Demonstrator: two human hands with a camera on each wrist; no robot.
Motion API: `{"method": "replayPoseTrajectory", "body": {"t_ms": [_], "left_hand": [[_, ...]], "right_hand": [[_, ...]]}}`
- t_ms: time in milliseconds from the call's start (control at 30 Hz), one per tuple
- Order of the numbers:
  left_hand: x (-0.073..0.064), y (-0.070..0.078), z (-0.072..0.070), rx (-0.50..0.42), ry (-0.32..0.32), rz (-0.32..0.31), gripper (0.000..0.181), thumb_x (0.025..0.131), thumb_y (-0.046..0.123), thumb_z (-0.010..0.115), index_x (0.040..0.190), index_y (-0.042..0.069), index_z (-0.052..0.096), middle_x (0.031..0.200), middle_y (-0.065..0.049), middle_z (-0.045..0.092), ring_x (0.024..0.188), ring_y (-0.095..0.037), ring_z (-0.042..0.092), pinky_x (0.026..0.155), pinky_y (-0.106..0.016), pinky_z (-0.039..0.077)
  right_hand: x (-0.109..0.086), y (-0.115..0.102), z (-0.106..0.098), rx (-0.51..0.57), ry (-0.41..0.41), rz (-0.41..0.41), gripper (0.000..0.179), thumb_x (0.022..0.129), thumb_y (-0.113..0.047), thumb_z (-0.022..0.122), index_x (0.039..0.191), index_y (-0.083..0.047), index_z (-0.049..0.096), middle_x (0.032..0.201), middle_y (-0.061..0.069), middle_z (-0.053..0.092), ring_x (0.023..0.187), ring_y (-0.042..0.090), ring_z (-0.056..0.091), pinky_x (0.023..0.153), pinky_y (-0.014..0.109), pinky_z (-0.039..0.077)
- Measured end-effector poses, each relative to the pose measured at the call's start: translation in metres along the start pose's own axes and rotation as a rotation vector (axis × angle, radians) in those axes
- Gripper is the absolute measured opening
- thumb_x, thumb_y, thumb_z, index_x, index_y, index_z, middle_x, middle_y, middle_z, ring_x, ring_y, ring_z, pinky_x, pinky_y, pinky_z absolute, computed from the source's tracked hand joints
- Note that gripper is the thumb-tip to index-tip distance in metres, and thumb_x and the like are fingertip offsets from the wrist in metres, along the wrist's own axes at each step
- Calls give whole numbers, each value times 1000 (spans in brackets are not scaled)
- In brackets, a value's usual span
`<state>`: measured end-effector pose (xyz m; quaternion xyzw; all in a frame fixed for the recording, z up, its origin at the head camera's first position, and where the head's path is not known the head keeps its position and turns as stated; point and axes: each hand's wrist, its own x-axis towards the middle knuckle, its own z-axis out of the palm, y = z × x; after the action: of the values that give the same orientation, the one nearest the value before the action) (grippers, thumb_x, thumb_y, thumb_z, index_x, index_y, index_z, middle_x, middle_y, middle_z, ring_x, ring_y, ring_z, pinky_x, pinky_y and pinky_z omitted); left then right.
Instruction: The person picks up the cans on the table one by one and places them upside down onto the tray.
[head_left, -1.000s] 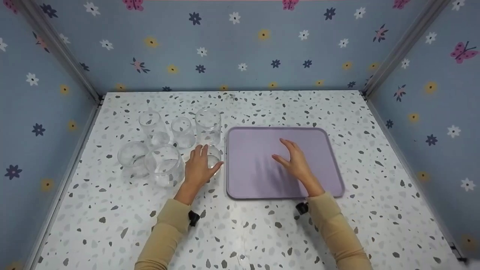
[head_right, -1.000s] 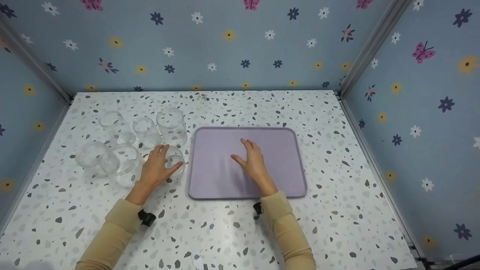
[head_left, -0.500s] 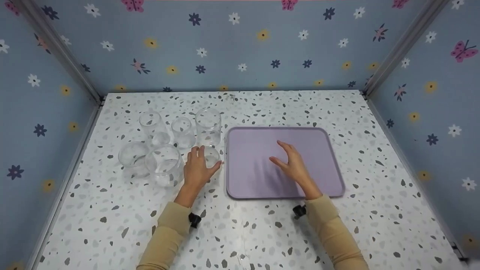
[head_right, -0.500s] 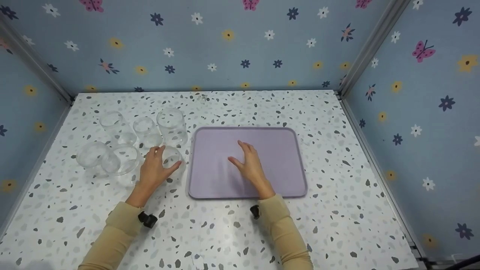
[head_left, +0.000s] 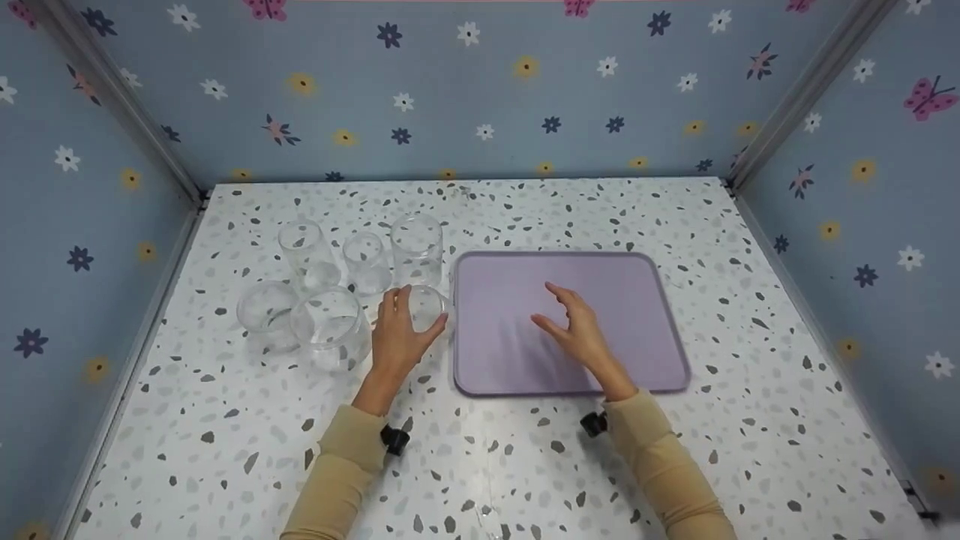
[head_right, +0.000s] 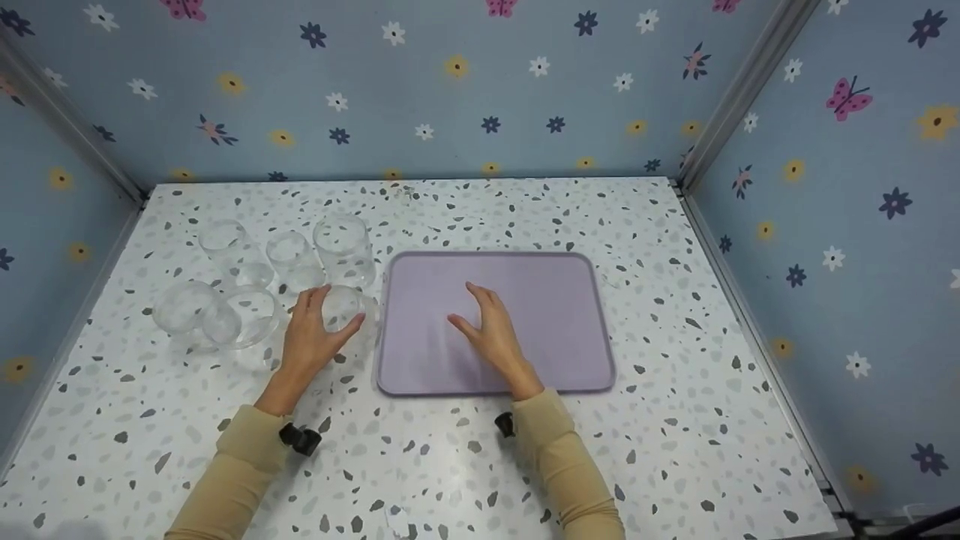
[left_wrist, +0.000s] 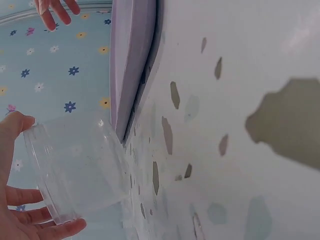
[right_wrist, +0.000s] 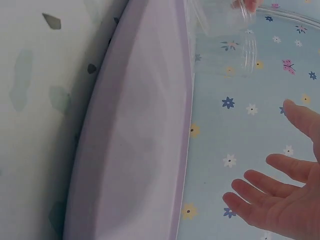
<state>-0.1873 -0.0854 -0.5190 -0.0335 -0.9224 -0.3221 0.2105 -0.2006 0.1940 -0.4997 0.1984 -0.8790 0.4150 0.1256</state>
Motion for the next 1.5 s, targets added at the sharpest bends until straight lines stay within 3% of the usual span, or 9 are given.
{"method": "replayPoseTrajectory", "body": {"t_ms": [133,300,533,667,800,1133,1333,1500], "left_hand": [[0,2,2,-49,56,38,67,74,43,66,117,-5,47,107,-18,45,96,-32,48,73,-43,46],[-1,4,3,-105,83,47,65,75,41,66,117,-5,47,107,-18,45,98,-30,48,81,-40,43],[-2,8,7,-204,72,13,63,77,39,65,117,-5,46,108,-16,45,101,-28,47,87,-38,40],[-3,11,10,-268,43,-13,63,79,40,63,118,-5,45,110,-18,45,103,-30,47,88,-39,39],[-3,15,12,-324,22,-35,65,79,42,61,120,-6,43,109,-19,45,98,-32,48,85,-39,40],[-3,25,19,-361,38,-57,62,79,41,62,118,-4,47,108,-17,48,93,-30,51,79,-38,42],[-5,32,22,-417,20,-75,58,80,40,61,118,-1,47,110,-17,48,93,-26,50,69,-37,46],[-8,37,26,-473,8,-92,57,81,38,61,119,-3,47,108,-17,48,91,-26,51,66,-35,49]], "right_hand": [[0,-2,4,47,-5,27,54,79,-18,68,124,4,47,116,23,51,101,34,50,77,50,44],[-1,-2,9,104,-6,50,53,80,-19,66,124,3,47,119,21,50,103,37,50,78,50,45],[-1,-5,14,208,-15,76,50,81,-13,65,124,4,47,119,24,50,102,42,50,77,52,44],[-2,-20,11,273,-27,85,47,81,-5,63,123,8,46,117,26,49,101,42,50,77,55,43],[-1,-36,5,302,-55,112,45,83,-2,60,123,10,44,117,27,49,101,41,51,79,50,44],[1,-33,6,438,-107,155,43,85,0,56,123,14,42,116,31,48,106,44,46,89,52,36],[1,-35,7,450,-128,182,43,86,-2,56,124,12,41,117,30,47,106,42,47,85,45,42],[0,-36,7,509,-165,270,45,88,-8,54,128,8,40,121,26,47,107,37,49,79,37,47]]}}
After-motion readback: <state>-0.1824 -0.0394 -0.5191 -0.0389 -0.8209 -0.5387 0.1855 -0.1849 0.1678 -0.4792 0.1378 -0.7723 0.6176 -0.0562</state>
